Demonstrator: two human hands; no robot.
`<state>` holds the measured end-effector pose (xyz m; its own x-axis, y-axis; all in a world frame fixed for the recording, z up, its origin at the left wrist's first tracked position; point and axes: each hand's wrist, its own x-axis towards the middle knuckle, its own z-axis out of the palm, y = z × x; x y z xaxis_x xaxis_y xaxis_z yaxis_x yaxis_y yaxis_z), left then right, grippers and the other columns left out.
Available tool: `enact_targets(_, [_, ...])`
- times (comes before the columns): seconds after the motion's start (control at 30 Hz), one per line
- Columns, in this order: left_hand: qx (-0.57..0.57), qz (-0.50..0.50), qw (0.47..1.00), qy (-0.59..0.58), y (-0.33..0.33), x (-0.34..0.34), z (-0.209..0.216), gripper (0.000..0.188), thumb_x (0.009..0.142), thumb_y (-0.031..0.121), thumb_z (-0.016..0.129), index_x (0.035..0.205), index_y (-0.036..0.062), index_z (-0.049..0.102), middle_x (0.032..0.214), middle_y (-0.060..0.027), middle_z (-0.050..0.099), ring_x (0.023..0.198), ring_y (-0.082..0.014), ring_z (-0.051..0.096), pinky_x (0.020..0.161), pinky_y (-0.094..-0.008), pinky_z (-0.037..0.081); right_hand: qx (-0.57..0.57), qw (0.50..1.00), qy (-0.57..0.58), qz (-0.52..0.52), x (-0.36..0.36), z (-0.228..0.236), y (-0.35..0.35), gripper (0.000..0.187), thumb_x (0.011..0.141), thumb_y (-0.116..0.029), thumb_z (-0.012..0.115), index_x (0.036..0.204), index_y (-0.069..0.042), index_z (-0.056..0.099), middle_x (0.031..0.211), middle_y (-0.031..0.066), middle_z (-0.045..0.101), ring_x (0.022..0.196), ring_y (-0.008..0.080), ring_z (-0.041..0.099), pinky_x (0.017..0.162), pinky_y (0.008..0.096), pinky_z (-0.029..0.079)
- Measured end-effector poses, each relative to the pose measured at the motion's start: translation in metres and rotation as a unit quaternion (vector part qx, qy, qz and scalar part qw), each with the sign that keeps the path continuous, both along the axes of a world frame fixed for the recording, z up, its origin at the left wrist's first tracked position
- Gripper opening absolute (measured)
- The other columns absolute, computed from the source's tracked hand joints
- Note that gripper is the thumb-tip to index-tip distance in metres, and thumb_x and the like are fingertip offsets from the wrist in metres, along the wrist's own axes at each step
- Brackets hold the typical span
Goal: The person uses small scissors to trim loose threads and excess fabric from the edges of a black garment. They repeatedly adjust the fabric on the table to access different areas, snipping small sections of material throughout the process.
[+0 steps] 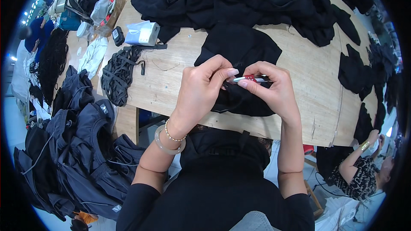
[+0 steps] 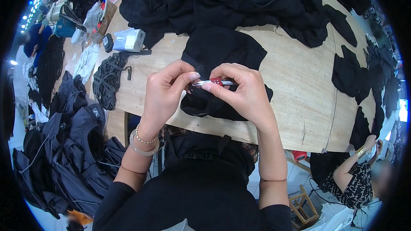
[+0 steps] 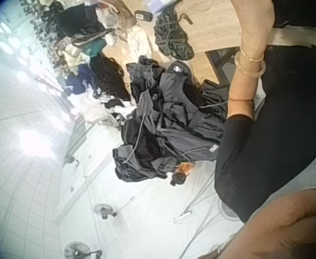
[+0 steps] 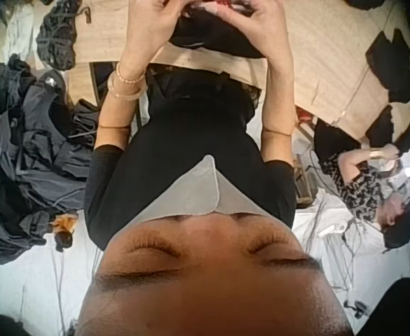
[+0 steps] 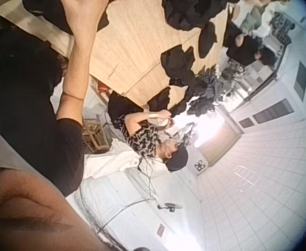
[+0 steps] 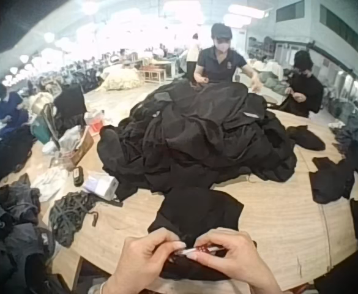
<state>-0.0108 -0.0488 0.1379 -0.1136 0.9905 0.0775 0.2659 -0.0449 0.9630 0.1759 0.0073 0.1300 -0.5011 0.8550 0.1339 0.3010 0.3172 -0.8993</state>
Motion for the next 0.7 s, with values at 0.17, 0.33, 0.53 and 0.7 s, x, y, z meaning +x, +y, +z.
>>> enact_targets(0.17, [0.0, 0.025, 0.996, -0.087, 0.004, 0.0, -0.014, 0.011, 0.096, 0.005, 0.058, 0.092, -0.0033, 0.063, 0.076, -0.0071, 0.069, 0.068, -0.0089, 0.066, 0.063, -0.023, 0.054, -0.121, 0.988, 0.089, -0.033, 0.002, -0.004, -0.003, 0.028, 0.076, -0.019, 0.083, 0.092, -0.004, 0.066, 0.072, -0.0034, 0.055, 0.066, 0.0045, 0.047, 0.063, 0.0208, 0.039])
enact_targets(0.33, [-0.052, -0.009, 0.975, -0.217, 0.006, 0.001, -0.011, 0.013, 0.101, 0.006, 0.051, 0.11, -0.0012, 0.056, 0.098, -0.0105, 0.071, 0.091, -0.0126, 0.067, 0.079, -0.024, 0.055, -0.145, 0.98, 0.112, -0.075, -0.01, -0.027, -0.02, 0.023, 0.082, -0.015, 0.08, 0.094, -0.004, 0.065, 0.069, -0.0093, 0.04, 0.062, 0.003, 0.033, 0.06, 0.0192, 0.03])
enact_targets(0.53, [0.008, -0.103, 0.986, -0.13, 0.003, -0.002, -0.024, 0.028, 0.092, -0.004, 0.059, 0.12, -0.0025, 0.059, 0.111, -0.0106, 0.067, 0.104, -0.0145, 0.064, 0.088, -0.0259, 0.054, -0.33, 0.901, 0.273, -0.071, 0.003, -0.045, -0.018, 0.013, 0.091, -0.018, 0.072, 0.091, -0.006, 0.067, 0.067, -0.009, 0.047, 0.058, 0.0003, 0.036, 0.053, 0.0206, 0.027])
enact_targets(0.7, [0.072, -0.08, 0.994, 0.035, 0.0, 0.005, -0.029, 0.019, 0.087, -0.007, 0.065, 0.105, -0.0036, 0.07, 0.1, -0.0072, 0.069, 0.089, -0.0132, 0.067, 0.077, -0.0246, 0.056, -0.407, 0.854, 0.32, -0.055, 0.006, -0.045, -0.018, 0.013, 0.093, -0.017, 0.069, 0.088, -0.006, 0.065, 0.064, -0.0088, 0.046, 0.054, 0.0015, 0.034, 0.051, 0.0209, 0.026])
